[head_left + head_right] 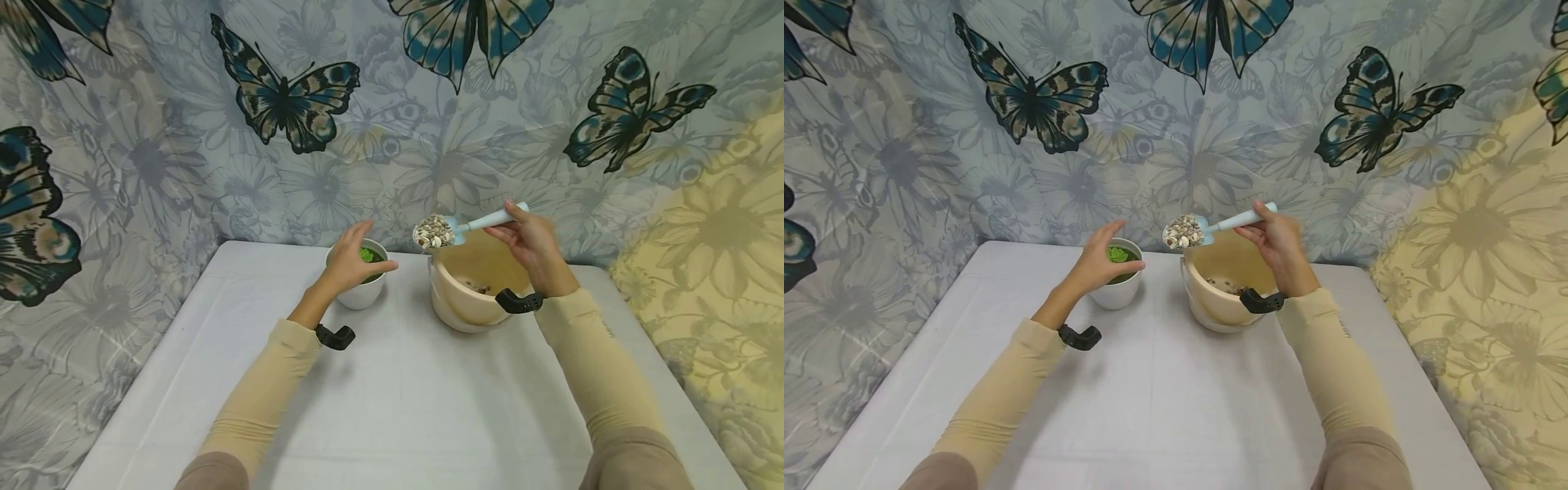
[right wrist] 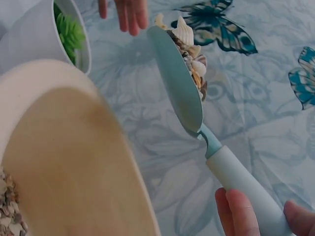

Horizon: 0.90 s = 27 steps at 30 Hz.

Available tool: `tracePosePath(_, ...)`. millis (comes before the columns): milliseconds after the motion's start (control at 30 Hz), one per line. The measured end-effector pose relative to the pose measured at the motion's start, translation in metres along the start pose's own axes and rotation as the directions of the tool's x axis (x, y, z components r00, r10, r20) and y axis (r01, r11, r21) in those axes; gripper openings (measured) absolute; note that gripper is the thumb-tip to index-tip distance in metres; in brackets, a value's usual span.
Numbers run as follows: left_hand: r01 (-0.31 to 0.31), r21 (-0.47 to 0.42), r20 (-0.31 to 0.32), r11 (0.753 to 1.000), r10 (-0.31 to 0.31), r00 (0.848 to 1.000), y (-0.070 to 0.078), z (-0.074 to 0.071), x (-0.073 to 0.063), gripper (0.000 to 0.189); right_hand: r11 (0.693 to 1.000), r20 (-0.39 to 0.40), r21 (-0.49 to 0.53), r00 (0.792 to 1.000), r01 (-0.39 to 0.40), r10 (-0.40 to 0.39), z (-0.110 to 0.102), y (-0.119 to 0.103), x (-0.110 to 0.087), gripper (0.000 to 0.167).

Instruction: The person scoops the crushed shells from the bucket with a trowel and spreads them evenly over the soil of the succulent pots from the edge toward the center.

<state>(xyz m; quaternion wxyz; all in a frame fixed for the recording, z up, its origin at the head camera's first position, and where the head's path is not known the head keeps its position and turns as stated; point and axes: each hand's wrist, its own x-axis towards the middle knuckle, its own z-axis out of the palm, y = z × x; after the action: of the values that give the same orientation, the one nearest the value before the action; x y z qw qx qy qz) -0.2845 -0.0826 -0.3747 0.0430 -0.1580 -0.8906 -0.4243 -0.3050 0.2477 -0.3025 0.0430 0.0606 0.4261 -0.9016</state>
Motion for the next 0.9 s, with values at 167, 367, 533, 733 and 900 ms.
tracePosePath(167,0.021,-0.014,0.005,1.0,-0.021,1.0,-0.006,-0.004,-0.002,0.099,1.0,-0.007,-0.007,1.0,-0.008,0.008,0.006,0.007,0.003,0.009)
tracePosePath(367,0.036,-0.025,-0.006,0.999,-0.036,0.999,-0.012,-0.01,-0.005,0.099,1.0,0.002,-0.022,1.0,-0.009,0.009,0.016,0.014,0.007,0.009)
tracePosePath(533,0.053,-0.032,-0.012,0.998,-0.053,0.999,-0.02,-0.015,-0.006,0.104,0.999,0.006,-0.044,1.0,-0.024,0.024,0.025,0.022,0.011,0.009)
tracePosePath(733,0.066,-0.05,-0.019,0.997,-0.067,0.998,-0.031,-0.02,-0.011,0.105,0.997,-0.023,-0.072,0.999,-0.03,0.028,0.033,0.036,0.016,0.008)
tracePosePath(900,0.075,-0.064,-0.002,0.995,-0.075,0.997,-0.038,-0.023,-0.013,0.109,0.996,-0.033,-0.086,0.999,-0.03,0.027,0.038,0.043,0.018,0.011)
